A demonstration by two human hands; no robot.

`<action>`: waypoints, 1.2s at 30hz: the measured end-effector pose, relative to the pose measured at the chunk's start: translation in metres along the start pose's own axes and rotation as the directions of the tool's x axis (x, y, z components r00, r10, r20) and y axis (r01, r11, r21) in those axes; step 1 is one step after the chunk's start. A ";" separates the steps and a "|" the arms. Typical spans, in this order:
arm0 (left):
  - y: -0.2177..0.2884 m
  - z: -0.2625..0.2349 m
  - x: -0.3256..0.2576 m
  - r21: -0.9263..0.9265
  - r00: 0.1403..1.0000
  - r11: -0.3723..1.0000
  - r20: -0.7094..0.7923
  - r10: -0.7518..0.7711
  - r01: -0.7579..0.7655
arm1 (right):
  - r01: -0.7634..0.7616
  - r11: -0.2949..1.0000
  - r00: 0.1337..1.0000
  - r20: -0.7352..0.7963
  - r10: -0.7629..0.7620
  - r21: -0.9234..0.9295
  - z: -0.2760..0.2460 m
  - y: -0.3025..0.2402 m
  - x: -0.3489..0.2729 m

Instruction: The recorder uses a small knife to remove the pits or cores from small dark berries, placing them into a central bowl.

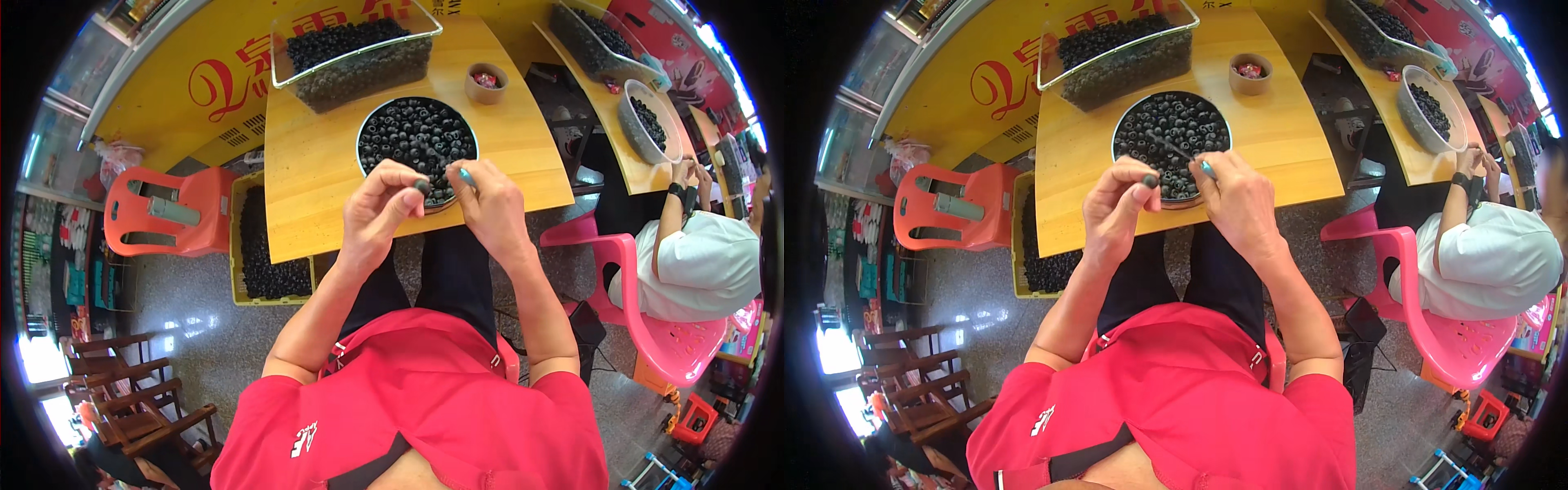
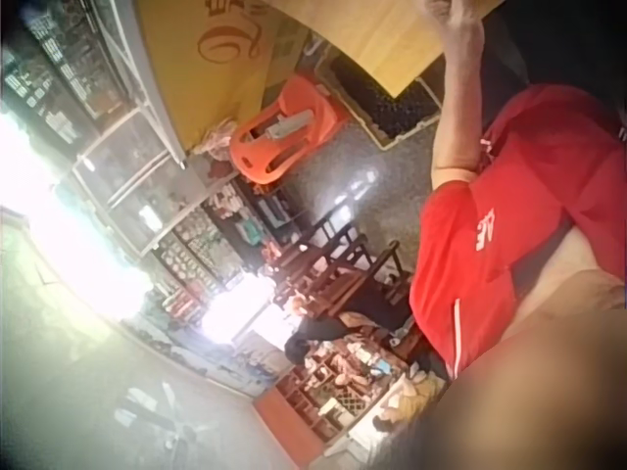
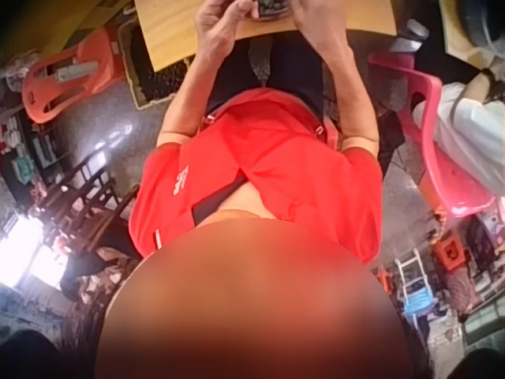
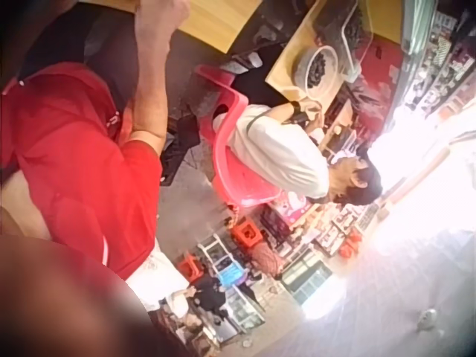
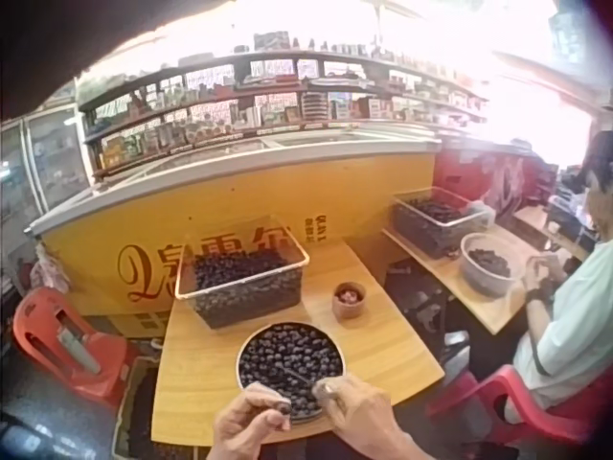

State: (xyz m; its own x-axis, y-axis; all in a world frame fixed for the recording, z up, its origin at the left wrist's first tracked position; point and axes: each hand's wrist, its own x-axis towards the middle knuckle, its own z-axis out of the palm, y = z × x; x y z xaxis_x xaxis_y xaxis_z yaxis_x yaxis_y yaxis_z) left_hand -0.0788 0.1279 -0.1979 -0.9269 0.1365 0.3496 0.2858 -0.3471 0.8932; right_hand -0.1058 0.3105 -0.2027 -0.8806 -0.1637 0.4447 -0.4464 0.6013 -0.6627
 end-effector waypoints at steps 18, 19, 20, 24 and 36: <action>-0.008 -0.009 -0.002 0.030 0.999 0.999 -0.026 0.029 -0.028 | -0.468 0.267 0.882 0.427 0.199 0.843 -0.002 -0.039 0.004; -0.008 -0.010 -0.003 -0.005 0.999 1.000 -0.027 0.024 -0.024 | -0.478 0.254 0.876 0.437 0.204 0.841 -0.002 -0.040 0.005; -0.005 -0.015 -0.003 -0.001 0.999 1.000 -0.037 0.027 -0.027 | -0.483 0.254 0.874 0.444 0.196 0.838 0.001 -0.036 0.004; 0.019 -0.066 -0.008 0.124 0.929 0.985 -0.337 0.153 -0.117 | -0.479 0.524 0.878 0.367 0.309 0.704 -0.003 -0.007 0.001; -0.004 -0.279 -0.120 0.748 0.682 0.369 -0.659 0.316 0.552 | -0.477 0.514 0.856 0.245 0.455 0.713 0.000 0.042 0.001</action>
State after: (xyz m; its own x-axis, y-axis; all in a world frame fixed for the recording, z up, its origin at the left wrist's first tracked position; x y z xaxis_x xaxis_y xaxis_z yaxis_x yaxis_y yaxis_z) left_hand -0.0367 -0.1461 -0.3221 -0.7025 -0.6284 0.3340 -0.2245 0.6411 0.7339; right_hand -0.1249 0.3360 -0.2299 -0.9959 -0.0586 -0.0683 0.0774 -0.1707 -0.9823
